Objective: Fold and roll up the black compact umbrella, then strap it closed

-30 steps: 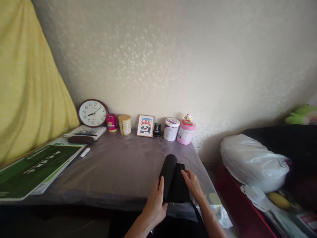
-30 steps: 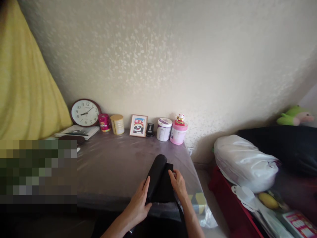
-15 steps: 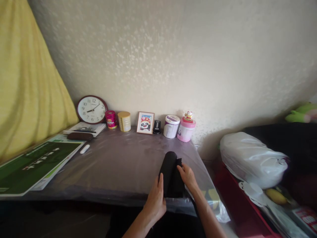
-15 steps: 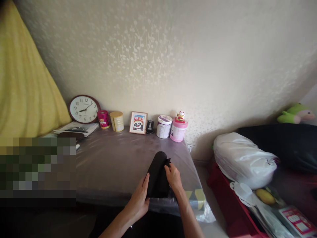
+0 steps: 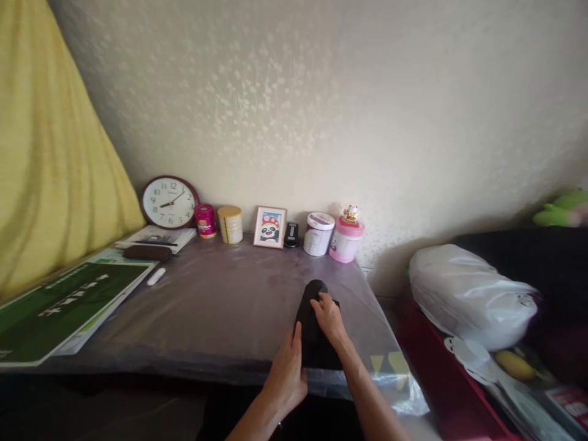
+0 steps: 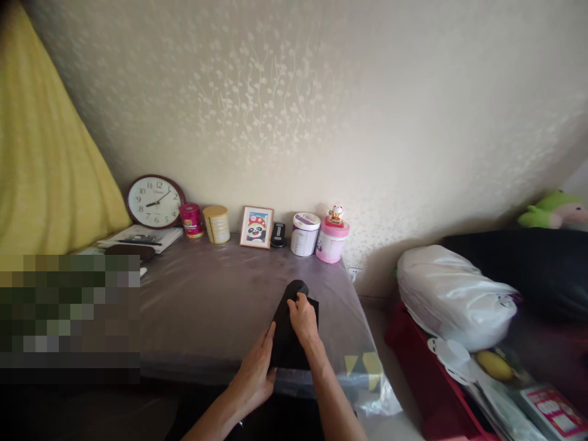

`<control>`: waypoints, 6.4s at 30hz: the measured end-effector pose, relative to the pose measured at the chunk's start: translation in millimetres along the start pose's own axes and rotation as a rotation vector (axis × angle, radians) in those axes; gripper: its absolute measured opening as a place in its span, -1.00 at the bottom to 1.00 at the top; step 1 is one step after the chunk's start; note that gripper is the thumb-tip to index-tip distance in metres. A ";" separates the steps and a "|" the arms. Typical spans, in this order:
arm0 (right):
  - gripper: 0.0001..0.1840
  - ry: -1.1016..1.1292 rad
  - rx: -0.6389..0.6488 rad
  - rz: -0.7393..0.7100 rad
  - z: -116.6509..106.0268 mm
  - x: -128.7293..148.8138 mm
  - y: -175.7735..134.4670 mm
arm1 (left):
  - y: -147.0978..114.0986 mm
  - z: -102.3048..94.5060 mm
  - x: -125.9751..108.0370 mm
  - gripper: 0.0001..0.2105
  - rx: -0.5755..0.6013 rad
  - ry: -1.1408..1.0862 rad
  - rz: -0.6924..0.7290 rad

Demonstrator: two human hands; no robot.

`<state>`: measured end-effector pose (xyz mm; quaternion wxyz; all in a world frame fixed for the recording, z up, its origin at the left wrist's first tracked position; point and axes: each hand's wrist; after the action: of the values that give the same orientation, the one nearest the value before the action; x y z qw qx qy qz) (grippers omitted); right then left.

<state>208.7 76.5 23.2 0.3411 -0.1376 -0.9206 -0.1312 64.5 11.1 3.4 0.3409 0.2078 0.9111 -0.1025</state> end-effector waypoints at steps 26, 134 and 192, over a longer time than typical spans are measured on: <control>-0.63 -0.191 0.157 -0.232 2.5 12.6 -3.5 | -5.9 1.9 6.4 -0.06 -0.151 0.096 0.116; -0.77 -0.001 0.148 -0.156 11.0 29.3 -0.7 | -13.2 -1.5 7.8 -0.38 -0.146 0.318 0.170; -0.57 0.516 0.005 0.251 -40.3 -86.1 -12.1 | -9.3 -3.3 -2.2 -0.23 -0.034 0.230 -0.005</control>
<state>291.2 37.6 -6.3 0.5780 -0.2117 -0.7795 -0.1164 59.9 3.2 7.8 0.2371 0.2102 0.9463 -0.0634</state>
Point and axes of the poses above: each hand's wrist, its own y-axis towards the middle knuckle, its own z-axis out of the palm, x = y × z, and after that the axes turned 3 degrees about y, right-handed
